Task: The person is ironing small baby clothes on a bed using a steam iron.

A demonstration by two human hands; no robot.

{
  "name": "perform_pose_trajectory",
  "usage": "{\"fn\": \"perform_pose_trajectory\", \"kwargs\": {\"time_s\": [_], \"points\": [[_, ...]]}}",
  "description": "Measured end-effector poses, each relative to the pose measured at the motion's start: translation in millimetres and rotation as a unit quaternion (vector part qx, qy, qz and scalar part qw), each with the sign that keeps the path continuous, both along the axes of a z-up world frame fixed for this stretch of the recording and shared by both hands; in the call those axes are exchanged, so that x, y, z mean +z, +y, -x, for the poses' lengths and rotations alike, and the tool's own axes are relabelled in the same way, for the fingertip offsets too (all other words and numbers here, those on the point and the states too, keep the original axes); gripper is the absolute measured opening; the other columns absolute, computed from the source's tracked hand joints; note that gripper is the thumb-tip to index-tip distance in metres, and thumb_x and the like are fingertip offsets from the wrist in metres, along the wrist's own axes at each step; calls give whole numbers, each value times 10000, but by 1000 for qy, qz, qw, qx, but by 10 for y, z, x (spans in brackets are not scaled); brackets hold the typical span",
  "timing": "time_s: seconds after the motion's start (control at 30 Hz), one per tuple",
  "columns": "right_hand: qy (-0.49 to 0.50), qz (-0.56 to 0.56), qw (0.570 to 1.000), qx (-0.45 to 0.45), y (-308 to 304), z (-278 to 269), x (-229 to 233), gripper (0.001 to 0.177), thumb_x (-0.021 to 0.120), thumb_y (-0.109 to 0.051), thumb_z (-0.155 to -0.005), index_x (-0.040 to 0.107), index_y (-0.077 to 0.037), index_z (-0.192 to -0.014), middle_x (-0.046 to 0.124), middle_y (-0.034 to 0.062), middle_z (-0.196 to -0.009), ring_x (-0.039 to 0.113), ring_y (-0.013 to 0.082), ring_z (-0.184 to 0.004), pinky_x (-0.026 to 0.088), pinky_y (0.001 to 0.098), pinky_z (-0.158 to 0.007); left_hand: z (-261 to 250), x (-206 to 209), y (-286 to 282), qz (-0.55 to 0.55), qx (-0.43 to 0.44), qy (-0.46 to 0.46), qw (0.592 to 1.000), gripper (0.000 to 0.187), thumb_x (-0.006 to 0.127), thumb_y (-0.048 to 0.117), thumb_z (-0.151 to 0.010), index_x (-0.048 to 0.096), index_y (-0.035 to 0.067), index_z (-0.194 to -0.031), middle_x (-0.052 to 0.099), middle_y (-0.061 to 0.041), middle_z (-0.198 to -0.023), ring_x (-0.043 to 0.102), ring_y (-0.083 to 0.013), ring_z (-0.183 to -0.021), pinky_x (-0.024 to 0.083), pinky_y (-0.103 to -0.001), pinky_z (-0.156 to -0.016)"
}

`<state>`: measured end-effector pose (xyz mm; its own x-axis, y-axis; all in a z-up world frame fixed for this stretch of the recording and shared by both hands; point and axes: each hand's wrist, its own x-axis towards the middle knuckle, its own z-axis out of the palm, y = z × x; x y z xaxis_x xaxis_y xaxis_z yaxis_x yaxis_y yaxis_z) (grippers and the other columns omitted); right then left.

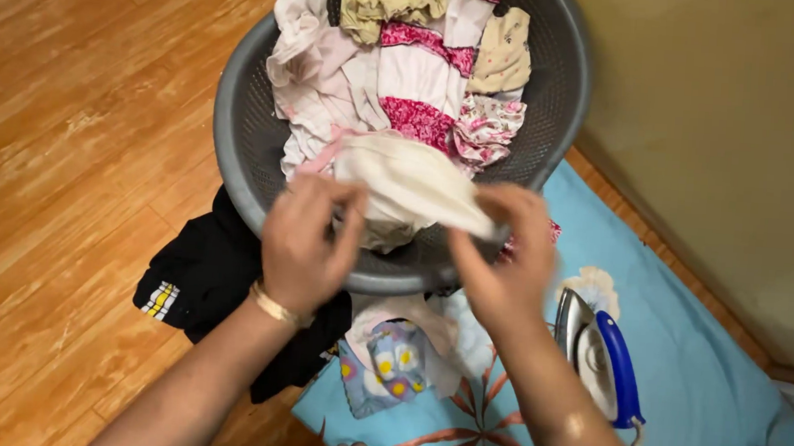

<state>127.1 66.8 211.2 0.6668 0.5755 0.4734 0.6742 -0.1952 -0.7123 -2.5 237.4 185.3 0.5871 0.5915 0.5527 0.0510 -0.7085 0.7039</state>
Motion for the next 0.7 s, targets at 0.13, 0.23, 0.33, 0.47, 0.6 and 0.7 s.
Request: {"fn": "perform_pose_trajectory", "kwargs": {"time_s": [0.13, 0.23, 0.33, 0.47, 0.6, 0.7], "points": [[123, -185, 974, -47, -864, 386, -114, 406, 752, -8, -992, 515, -61, -1318, 613, 65, -1181, 657, 101, -996, 555, 261, -914, 135, -22, -559, -71, -204, -18, 976, 229, 816, 206, -889, 698, 81, -1041, 696, -81, -917, 650, -277, -811, 488, -394, -729], [311, -214, 916, -139, -1271, 501, -255, 506, 722, -43, -929, 480, -23, -1373, 694, 199, -1183, 709, 156, -974, 553, 293, -871, 76, 80, -1085, -56, -325, -21, 944, 474, 805, 306, -892, 631, 50, -1252, 661, -135, -1180, 648, -321, -1047, 513, -416, -903], [419, -264, 864, -86, -1682, 561, -587, 628, 735, -184, -969, 418, -6, -1481, 563, 251, -1272, 666, 163, -1039, 519, 302, -942, 29, 7, -1482, -47, -388, 33, 920, 693, 787, 376, -851, 535, 16, -1386, 542, -242, -1376, 579, -417, -1228, 472, -468, -1016], [451, -221, 863, 45, -1895, 736, -568, 843, 516, -560, -1024, 213, -57, -1628, 357, 218, -1628, 626, 189, -1007, 511, 324, -910, -15, -88, -1865, 46, -382, 147, 911, 702, 789, 334, -814, 505, -2, -1361, 513, -260, -1378, 546, -447, -1226, 453, -479, -1000], [351, -175, 914, 105, -1907, 893, -348, 856, 436, -600, -1042, 125, -51, -1620, 216, 179, -1650, 449, 159, -1403, 414, 334, -1099, -46, -238, -2109, 155, -262, 138, 942, 373, 688, 155, -872, 598, 26, -1210, 631, -193, -1216, 644, -369, -1129, 527, -415, -949], [307, -256, 916, -23, -2032, 969, -656, 612, 525, -387, -1077, 314, -6, -1506, 415, 196, -1512, 647, 258, -1218, 473, 369, -1113, -69, -87, -2243, 217, -234, 80, 944, 212, 600, 68, -934, 647, 45, -1139, 701, -156, -1101, 716, -321, -1012, 561, -371, -856]]}}
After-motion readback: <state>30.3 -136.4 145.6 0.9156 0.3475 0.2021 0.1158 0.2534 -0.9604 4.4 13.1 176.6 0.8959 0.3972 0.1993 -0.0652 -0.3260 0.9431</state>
